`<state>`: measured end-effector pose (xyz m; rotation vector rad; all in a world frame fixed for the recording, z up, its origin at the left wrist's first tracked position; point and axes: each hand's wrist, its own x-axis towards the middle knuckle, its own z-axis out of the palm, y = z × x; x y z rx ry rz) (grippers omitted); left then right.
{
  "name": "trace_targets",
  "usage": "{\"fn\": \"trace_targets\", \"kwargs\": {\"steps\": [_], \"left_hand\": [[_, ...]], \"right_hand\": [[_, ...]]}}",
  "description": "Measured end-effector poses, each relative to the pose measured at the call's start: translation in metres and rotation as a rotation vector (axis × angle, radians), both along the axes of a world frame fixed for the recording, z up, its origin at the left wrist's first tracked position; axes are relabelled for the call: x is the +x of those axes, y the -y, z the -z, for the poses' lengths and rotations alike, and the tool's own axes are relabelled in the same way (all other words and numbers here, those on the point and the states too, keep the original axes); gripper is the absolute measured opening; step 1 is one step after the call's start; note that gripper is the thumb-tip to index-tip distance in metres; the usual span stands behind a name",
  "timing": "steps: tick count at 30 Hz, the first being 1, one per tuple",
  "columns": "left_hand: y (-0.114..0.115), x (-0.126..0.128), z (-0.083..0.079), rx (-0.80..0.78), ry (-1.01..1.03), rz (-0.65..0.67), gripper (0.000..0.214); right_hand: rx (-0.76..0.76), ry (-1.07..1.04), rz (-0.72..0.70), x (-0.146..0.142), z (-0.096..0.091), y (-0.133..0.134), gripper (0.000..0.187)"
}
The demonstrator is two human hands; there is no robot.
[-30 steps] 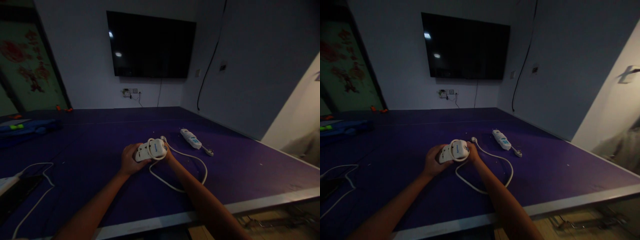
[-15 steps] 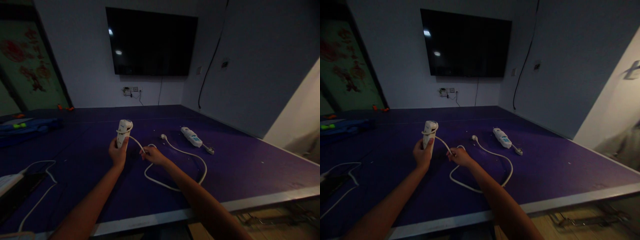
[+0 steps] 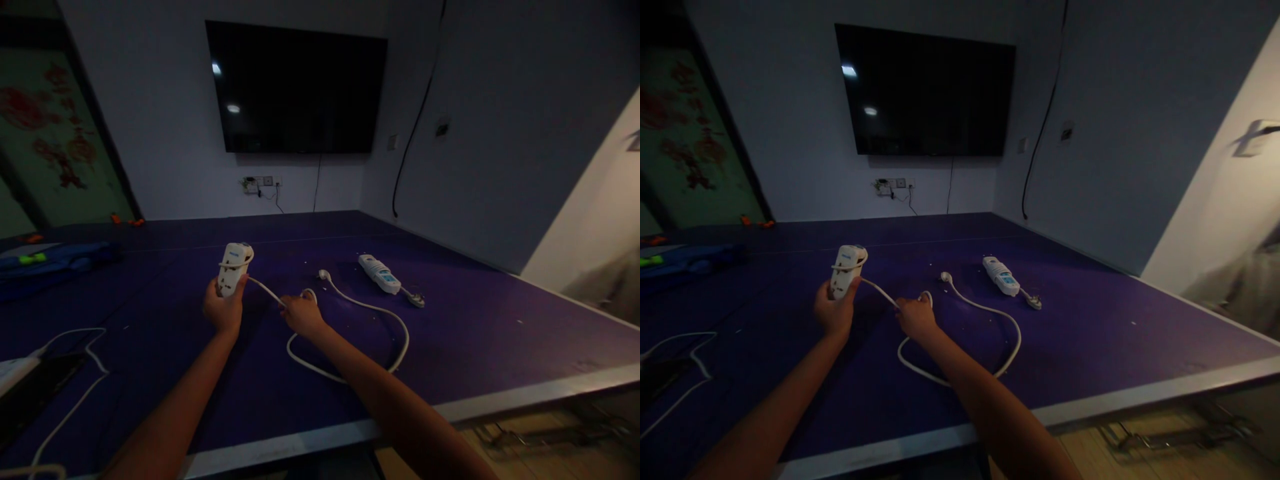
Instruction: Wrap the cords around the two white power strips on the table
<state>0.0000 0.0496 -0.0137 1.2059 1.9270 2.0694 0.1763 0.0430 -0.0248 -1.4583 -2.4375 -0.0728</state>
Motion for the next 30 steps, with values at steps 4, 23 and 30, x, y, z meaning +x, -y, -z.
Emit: {"fn": "trace_targets", "kwargs": {"steps": [4, 23, 30], "left_hand": [[-0.004, -0.002, 0.005, -0.097, -0.182, -0.148, 0.066], [0.004, 0.008, 0.002, -0.137, -1.145, 0.047, 0.069], [0.007, 0.009, -0.001, 0.033, -1.279, 0.236, 0.063]], "right_hand": [[0.172, 0.083, -0.015, -0.002, -0.006, 0.003, 0.025], [1.075, -0.035, -0.158, 0.039, -0.012, 0.004, 0.022], [0.993, -0.18, -0.002, 0.061, -0.019, 0.003, 0.027]]}}
